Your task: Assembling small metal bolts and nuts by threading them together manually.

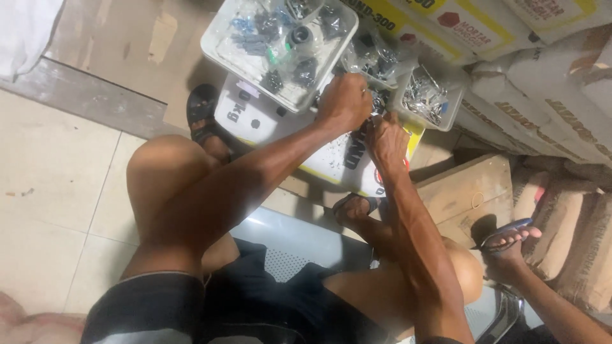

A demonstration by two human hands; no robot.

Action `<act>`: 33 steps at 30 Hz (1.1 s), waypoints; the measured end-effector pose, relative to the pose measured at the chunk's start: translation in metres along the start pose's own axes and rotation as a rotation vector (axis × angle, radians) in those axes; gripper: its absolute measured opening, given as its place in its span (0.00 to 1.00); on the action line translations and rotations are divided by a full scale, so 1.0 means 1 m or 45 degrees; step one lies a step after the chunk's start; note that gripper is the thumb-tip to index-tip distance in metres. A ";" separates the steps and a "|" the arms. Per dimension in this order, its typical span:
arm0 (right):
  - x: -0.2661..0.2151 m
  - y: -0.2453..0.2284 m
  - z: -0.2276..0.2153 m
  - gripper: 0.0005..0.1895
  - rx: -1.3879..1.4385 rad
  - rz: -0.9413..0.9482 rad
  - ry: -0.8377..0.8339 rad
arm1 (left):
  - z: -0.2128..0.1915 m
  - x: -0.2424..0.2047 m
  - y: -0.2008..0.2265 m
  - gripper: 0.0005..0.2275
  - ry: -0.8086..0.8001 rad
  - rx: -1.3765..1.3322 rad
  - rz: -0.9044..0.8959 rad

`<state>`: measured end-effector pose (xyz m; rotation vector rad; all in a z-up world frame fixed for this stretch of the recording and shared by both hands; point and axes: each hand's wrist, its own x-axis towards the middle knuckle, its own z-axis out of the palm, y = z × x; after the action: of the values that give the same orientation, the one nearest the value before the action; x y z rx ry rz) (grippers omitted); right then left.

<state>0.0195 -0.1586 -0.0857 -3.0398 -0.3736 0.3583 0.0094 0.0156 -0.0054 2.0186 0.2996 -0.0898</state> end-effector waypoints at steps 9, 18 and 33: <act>0.041 0.048 0.087 0.13 0.283 -0.205 0.134 | 0.023 0.021 -0.022 0.09 -0.052 -0.313 0.093; 0.011 0.002 -0.037 0.09 1.320 -0.150 0.062 | 0.036 0.027 -0.040 0.08 -0.224 -0.075 0.171; -0.034 0.007 -0.132 0.06 1.532 -0.093 0.334 | 0.036 0.030 -0.026 0.06 -0.301 -0.236 0.700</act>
<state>0.0204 -0.1779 0.0493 -1.8497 -0.1472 0.0948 0.0343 0.0001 -0.0499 1.8179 -0.3855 0.0444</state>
